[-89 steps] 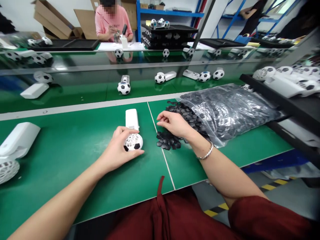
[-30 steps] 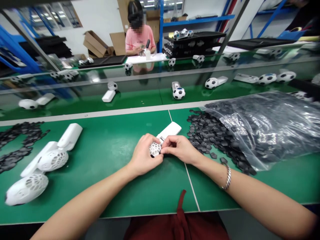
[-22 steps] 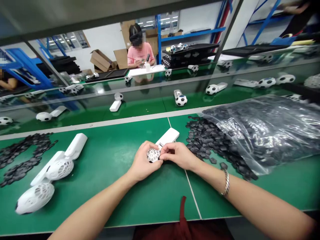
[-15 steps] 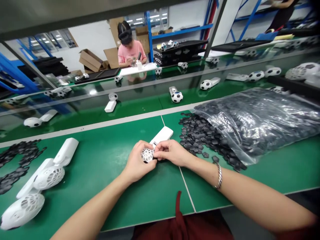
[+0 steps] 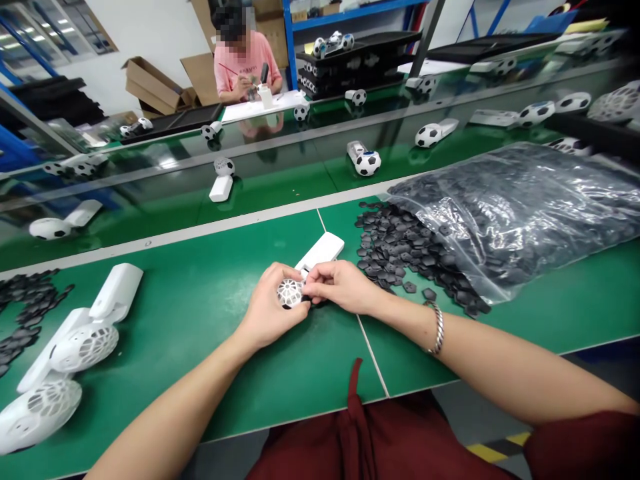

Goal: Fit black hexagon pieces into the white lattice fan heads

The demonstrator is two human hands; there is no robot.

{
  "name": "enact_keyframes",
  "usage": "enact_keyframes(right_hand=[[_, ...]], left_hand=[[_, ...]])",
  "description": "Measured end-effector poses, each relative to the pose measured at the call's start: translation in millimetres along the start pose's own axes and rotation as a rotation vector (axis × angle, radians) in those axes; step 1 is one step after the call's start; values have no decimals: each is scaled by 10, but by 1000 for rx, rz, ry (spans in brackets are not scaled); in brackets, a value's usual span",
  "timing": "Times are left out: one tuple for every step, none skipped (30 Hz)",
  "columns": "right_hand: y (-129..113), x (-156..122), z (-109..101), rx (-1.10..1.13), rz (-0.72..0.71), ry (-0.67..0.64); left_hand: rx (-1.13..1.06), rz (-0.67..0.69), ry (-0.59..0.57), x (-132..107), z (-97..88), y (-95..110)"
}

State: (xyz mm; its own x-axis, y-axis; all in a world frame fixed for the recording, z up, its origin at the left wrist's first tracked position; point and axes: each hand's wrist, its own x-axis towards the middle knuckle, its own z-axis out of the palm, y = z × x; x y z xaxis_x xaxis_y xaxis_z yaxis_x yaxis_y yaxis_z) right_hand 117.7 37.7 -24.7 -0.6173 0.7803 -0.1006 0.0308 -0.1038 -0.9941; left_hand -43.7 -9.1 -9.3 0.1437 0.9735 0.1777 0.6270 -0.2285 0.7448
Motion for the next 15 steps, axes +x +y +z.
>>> enact_keyframes(right_hand=[[7,0,0,7,-1,-7],[12,1,0,11,-6,-18],[16,1,-1,9,-12,-29],[17,0,-2,0,-19,-34],[15,-1,-2,-17,-24,-31],[11,-3,-2,-36,-27,-22],[7,-6,-2,-52,-27,-12],[4,-10,-2,-63,-25,-1],[3,-13,-2,-67,-23,5],[7,-16,-3,-63,-21,7],[15,-18,-3,-57,-16,7],[28,-18,-2,-58,-11,8],[44,-17,1,-74,-4,17],[61,-15,7,-105,0,34],[75,-14,15,-148,1,61]], left_hand=[[-3,-7,-1,2,-1,1],[-3,-14,-3,3,-1,3],[0,-19,-4,3,-2,5],[4,-22,-5,2,-2,7],[8,-22,-4,0,-3,10],[11,-18,-3,-3,-4,12],[10,-13,-2,-4,-6,13],[5,-8,0,-5,-8,12],[0,-4,1,-4,-9,10],[-4,0,3,-1,-10,6],[-5,3,6,3,-10,1],[-2,8,10,7,-8,-6],[5,17,15,11,-3,-13],[12,31,24,12,4,-20],[20,46,35,8,13,-25]])
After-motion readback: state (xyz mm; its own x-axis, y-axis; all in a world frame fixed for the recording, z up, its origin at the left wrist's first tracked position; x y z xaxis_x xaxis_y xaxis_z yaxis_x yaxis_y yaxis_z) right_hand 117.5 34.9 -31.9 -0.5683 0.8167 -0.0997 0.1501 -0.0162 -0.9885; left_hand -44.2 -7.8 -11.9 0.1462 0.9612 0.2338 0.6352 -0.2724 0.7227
